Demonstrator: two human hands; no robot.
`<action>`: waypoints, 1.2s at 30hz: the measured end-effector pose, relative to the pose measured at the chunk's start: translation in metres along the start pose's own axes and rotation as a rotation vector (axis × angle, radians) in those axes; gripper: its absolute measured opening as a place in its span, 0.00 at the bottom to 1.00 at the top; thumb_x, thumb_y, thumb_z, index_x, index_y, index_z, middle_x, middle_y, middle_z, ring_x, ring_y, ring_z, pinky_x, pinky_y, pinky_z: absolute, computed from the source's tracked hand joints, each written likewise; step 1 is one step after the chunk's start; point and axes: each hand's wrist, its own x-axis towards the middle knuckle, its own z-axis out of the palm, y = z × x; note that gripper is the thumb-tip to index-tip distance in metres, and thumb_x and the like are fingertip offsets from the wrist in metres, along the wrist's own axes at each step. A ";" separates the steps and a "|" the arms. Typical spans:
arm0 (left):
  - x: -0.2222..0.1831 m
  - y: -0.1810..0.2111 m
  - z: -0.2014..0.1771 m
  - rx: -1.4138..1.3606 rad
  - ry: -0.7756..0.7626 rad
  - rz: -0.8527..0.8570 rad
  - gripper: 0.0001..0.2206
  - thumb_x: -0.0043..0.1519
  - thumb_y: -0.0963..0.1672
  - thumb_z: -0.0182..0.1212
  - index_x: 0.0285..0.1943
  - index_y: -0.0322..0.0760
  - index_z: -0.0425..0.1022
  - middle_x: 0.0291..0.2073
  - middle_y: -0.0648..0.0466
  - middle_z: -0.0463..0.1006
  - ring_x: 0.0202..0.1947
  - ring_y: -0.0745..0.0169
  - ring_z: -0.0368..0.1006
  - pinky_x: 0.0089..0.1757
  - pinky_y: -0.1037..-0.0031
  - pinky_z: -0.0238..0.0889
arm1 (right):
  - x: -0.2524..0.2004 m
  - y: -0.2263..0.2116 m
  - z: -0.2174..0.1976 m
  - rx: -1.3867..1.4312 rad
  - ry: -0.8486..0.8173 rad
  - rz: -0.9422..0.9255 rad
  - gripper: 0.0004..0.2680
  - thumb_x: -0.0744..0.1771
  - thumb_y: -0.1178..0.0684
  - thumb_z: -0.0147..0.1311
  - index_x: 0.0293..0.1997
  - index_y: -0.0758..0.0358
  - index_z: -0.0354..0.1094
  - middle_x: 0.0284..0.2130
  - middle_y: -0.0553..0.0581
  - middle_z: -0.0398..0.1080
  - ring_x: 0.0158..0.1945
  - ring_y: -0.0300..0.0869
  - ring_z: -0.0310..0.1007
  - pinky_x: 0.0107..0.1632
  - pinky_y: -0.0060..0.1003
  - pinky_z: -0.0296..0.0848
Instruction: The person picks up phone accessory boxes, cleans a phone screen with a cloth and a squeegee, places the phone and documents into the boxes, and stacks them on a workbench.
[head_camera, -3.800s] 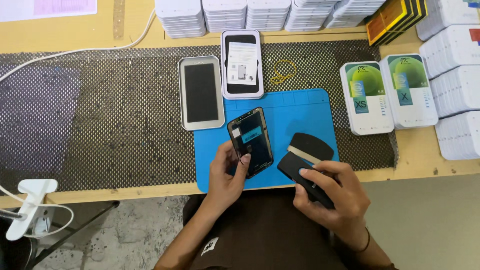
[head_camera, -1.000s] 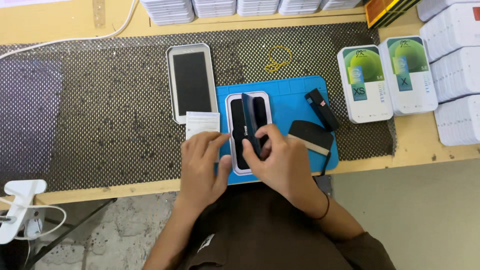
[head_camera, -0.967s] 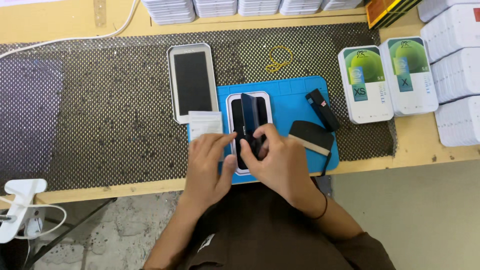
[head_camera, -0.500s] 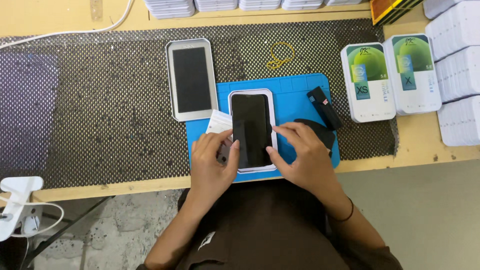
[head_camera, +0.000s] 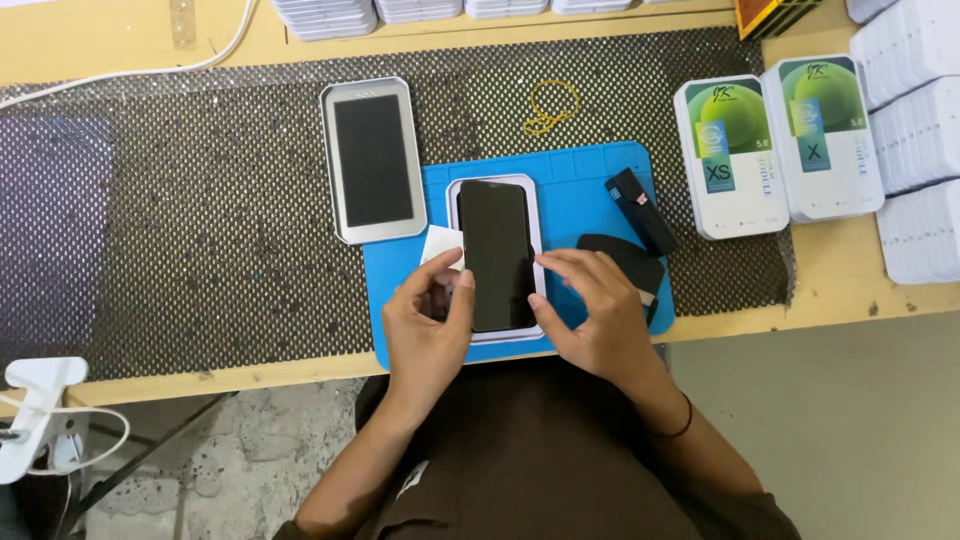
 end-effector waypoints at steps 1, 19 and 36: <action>0.000 -0.002 0.001 0.001 -0.002 -0.003 0.11 0.61 0.35 0.62 0.52 0.23 0.79 0.29 0.41 0.82 0.22 0.63 0.67 0.28 0.73 0.58 | -0.002 0.003 0.001 0.000 -0.002 0.003 0.12 0.64 0.54 0.62 0.52 0.65 0.76 0.41 0.63 0.76 0.35 0.54 0.75 0.41 0.48 0.74; 0.005 0.010 -0.011 0.276 -0.083 0.154 0.11 0.59 0.37 0.67 0.50 0.28 0.81 0.29 0.49 0.83 0.25 0.56 0.70 0.37 0.68 0.53 | -0.005 0.010 0.003 0.050 0.014 0.015 0.10 0.66 0.54 0.58 0.51 0.63 0.76 0.42 0.60 0.78 0.32 0.51 0.74 0.38 0.45 0.73; 0.003 -0.020 -0.040 0.953 -0.038 0.439 0.19 0.65 0.45 0.63 0.65 0.36 0.72 0.53 0.43 0.70 0.56 0.43 0.64 0.52 0.57 0.45 | 0.000 -0.002 0.004 -0.219 -0.105 -0.050 0.20 0.60 0.41 0.68 0.53 0.59 0.75 0.46 0.63 0.70 0.37 0.52 0.71 0.42 0.47 0.71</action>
